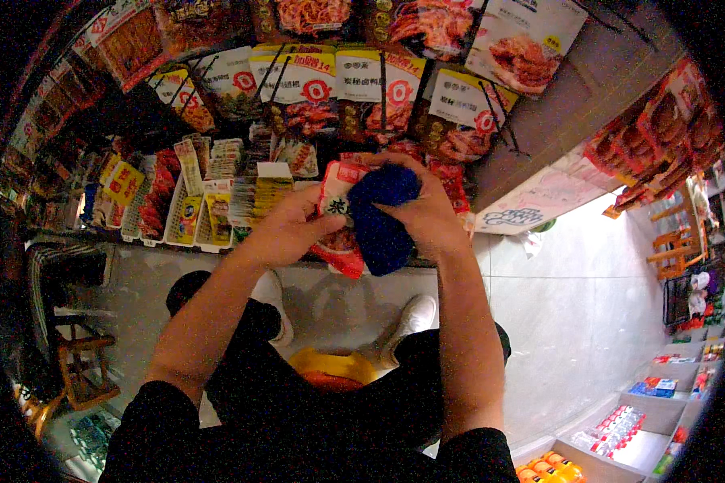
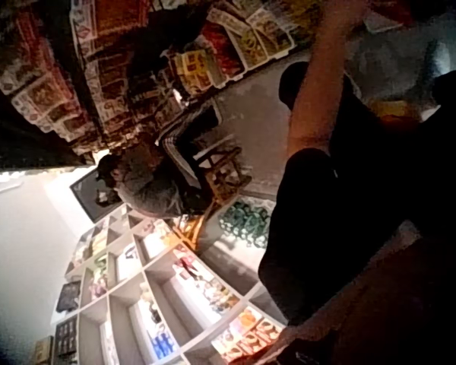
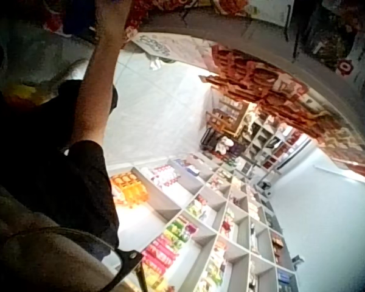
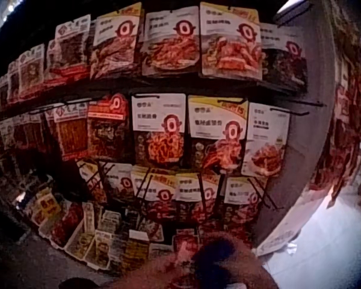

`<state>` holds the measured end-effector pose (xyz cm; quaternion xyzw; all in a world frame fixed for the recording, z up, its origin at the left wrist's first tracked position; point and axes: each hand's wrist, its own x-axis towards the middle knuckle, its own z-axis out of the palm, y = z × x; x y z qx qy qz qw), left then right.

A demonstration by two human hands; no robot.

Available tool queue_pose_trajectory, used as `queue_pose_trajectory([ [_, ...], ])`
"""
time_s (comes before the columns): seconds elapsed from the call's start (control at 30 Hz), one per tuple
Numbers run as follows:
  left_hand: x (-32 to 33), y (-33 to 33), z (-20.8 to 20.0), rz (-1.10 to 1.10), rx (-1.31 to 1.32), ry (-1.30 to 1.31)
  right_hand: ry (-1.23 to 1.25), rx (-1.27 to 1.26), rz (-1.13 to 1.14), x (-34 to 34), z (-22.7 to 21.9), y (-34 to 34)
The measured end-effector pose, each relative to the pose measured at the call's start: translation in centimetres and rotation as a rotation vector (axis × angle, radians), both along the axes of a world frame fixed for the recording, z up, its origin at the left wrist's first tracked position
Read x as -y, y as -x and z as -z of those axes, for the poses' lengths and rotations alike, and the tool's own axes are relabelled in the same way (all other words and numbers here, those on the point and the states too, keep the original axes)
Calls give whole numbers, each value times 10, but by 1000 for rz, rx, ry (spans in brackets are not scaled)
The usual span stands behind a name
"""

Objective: The person wipes a small red and white package with a blue cloth, handling it from different sides and then placing it back onto a shelf with other similar items.

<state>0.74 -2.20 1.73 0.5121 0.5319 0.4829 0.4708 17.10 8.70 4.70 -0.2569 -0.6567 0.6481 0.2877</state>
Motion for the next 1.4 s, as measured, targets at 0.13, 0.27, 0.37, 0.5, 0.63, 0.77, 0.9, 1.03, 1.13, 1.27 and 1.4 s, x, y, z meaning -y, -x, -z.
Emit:
queue_pose_trajectory([
  [0.13, -3, -2, 13, 78, -109, 42, -311, 200, 45, 8, -3, 7],
  [0.27, -4, -8, 15, 146, -20, -16, -482, 312, 121, 13, 2, 13],
  [0.37, -1, -8, 9, 129, -93, -51, -616, 314, 161, 16, 2, 15],
  [0.5, 4, -5, -8, 72, 39, 14, -271, 191, 40, 8, 2, 7],
  [0.63, 5, 0, -5, 69, 78, -98, 136, -20, -28, 7, -6, -3],
  [0.77, 6, 5, -8, 132, 214, -26, 239, -171, -41, 1, 2, -13],
  [0.9, 4, 2, -7, 121, 399, -9, 179, -143, -83, -2, 1, -11],
  [1.03, -1, 2, 7, 35, 10, 84, -343, 265, 16, 3, 0, 5],
  [1.13, -6, 1, 20, 28, -206, -37, -385, 307, 92, 11, 7, 14],
  [1.27, -6, -5, 12, 19, -363, 12, -489, 428, 285, 27, 10, 22],
  [1.4, -3, -5, 10, 4, -293, -94, -481, 329, 295, 17, 16, 17],
])
